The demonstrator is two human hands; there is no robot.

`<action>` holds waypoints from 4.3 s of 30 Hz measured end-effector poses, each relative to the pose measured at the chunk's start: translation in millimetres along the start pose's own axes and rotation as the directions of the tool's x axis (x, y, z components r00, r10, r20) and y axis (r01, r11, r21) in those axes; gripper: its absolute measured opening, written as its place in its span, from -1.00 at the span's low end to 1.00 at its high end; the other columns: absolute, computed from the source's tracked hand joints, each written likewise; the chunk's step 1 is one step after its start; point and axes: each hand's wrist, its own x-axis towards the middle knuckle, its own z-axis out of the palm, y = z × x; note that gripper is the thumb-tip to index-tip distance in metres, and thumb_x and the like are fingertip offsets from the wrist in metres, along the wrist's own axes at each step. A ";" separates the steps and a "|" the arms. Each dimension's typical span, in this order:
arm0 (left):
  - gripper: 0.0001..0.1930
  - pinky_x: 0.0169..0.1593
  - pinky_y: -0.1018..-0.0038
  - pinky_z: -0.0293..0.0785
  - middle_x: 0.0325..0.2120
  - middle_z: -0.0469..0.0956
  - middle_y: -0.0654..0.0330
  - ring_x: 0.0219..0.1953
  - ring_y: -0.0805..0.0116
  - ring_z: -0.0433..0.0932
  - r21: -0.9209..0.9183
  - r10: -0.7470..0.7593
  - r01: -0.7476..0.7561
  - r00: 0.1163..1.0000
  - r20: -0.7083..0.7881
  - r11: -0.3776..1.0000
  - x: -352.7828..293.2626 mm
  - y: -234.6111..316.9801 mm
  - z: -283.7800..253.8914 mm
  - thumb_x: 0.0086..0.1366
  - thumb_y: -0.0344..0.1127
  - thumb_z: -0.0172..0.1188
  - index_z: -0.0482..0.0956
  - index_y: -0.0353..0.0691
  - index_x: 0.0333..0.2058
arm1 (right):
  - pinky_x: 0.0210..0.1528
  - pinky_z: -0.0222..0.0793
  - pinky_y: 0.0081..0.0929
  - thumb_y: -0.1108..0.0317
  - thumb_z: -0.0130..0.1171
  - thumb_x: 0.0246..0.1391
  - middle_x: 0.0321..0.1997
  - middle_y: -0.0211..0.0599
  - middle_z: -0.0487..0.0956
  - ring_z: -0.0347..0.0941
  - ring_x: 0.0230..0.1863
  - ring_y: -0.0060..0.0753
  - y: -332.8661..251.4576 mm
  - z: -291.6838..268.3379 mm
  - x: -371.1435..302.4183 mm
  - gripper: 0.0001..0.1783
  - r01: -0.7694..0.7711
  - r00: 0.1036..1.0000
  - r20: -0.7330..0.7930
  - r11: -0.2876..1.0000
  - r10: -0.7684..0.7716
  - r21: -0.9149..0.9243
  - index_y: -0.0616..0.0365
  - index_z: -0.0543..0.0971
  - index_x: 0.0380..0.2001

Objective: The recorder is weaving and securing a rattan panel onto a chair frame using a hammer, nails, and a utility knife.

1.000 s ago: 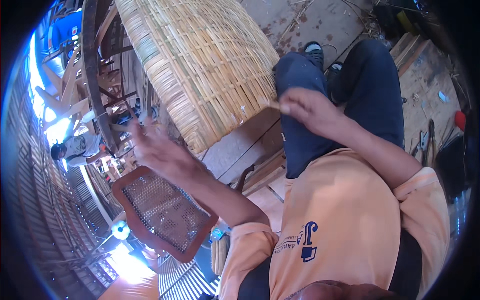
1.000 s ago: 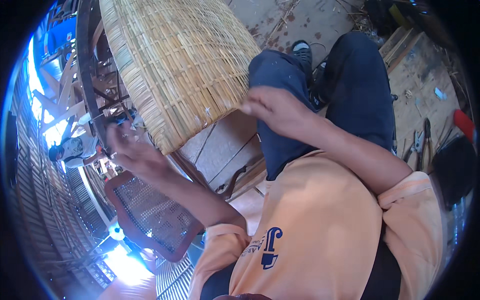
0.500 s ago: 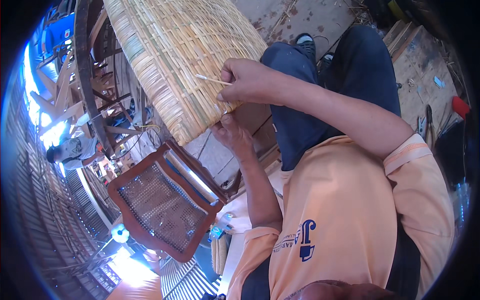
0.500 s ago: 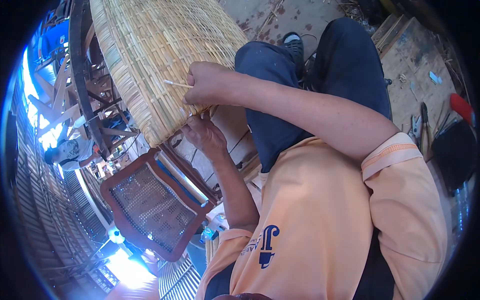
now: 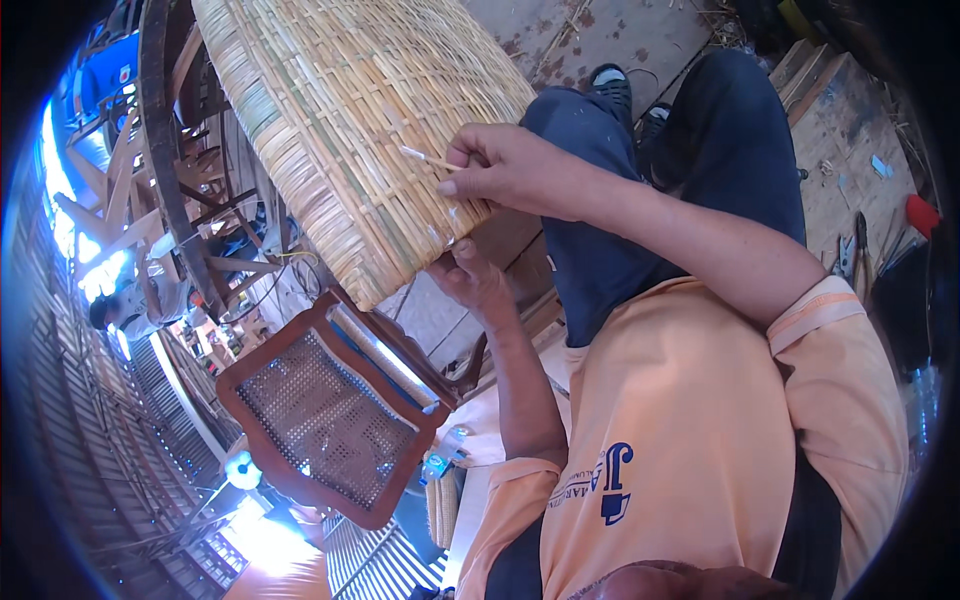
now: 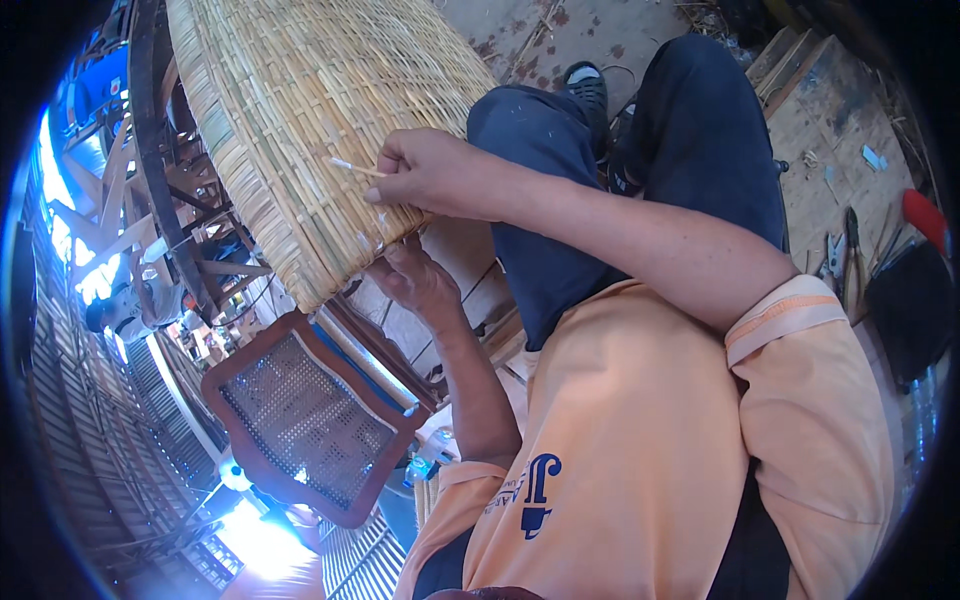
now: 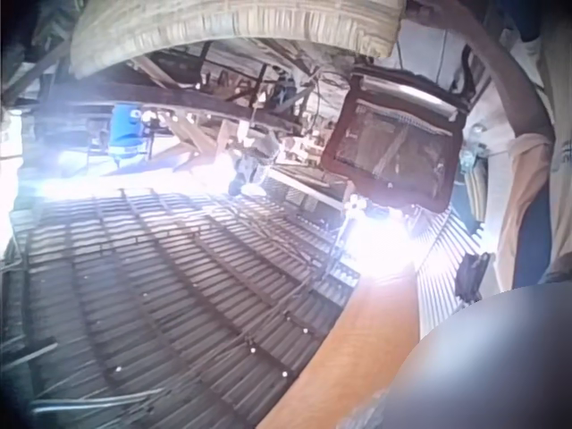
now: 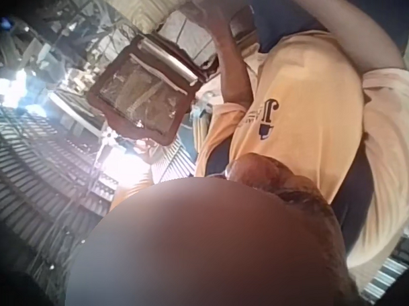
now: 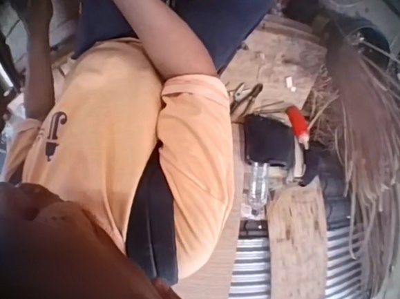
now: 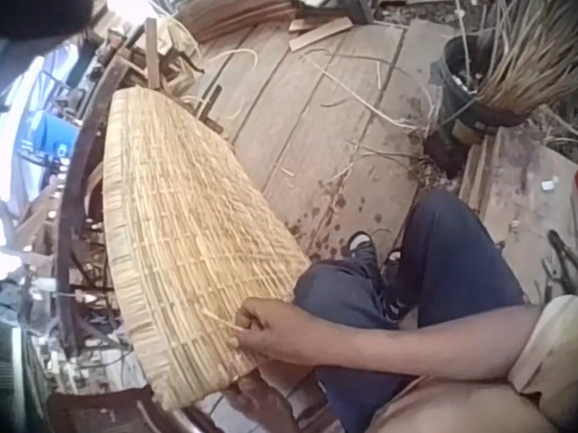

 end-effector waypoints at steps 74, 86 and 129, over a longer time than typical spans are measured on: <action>-0.34 0.22 0.17 0.21 0.14 0.22 -0.20 0.17 -0.15 0.23 0.909 -0.560 0.227 0.828 0.008 0.348 -284.3 -68.8 -265.2 0.01 -0.57 0.10 0.19 -0.35 0.17 | -0.51 0.12 -0.79 0.40 -0.06 0.24 -0.45 -0.57 0.43 0.24 -0.53 -0.81 -12.2 -59.8 -93.0 -0.84 -0.026 0.930 -0.360 0.967 -0.069 -0.253 0.13 0.48 -0.18; -0.25 0.21 0.27 0.22 0.11 0.28 -0.12 0.19 0.05 0.28 0.459 -0.585 0.682 0.728 -0.356 0.570 -278.8 -84.7 -181.4 0.11 -0.33 0.30 0.11 -0.36 0.21 | -0.50 0.21 -0.76 0.55 -0.02 0.14 -0.48 -0.63 0.36 0.22 -0.53 -0.84 -8.4 -36.7 -87.7 -0.83 0.002 0.982 -0.169 0.908 -0.080 -0.419 0.15 0.51 -0.23; -0.28 0.14 0.22 0.30 0.08 0.27 -0.06 0.12 -0.02 0.33 0.552 -0.124 -0.147 0.897 0.424 0.821 -56.1 40.3 -52.3 -0.01 -0.47 0.30 0.24 -0.22 0.18 | -0.32 0.48 -0.38 0.31 0.17 -0.15 -0.26 -0.29 0.47 0.49 -0.25 -0.29 -39.9 34.5 -95.7 -0.81 0.365 0.929 0.365 0.014 0.058 -0.931 0.14 0.62 -0.44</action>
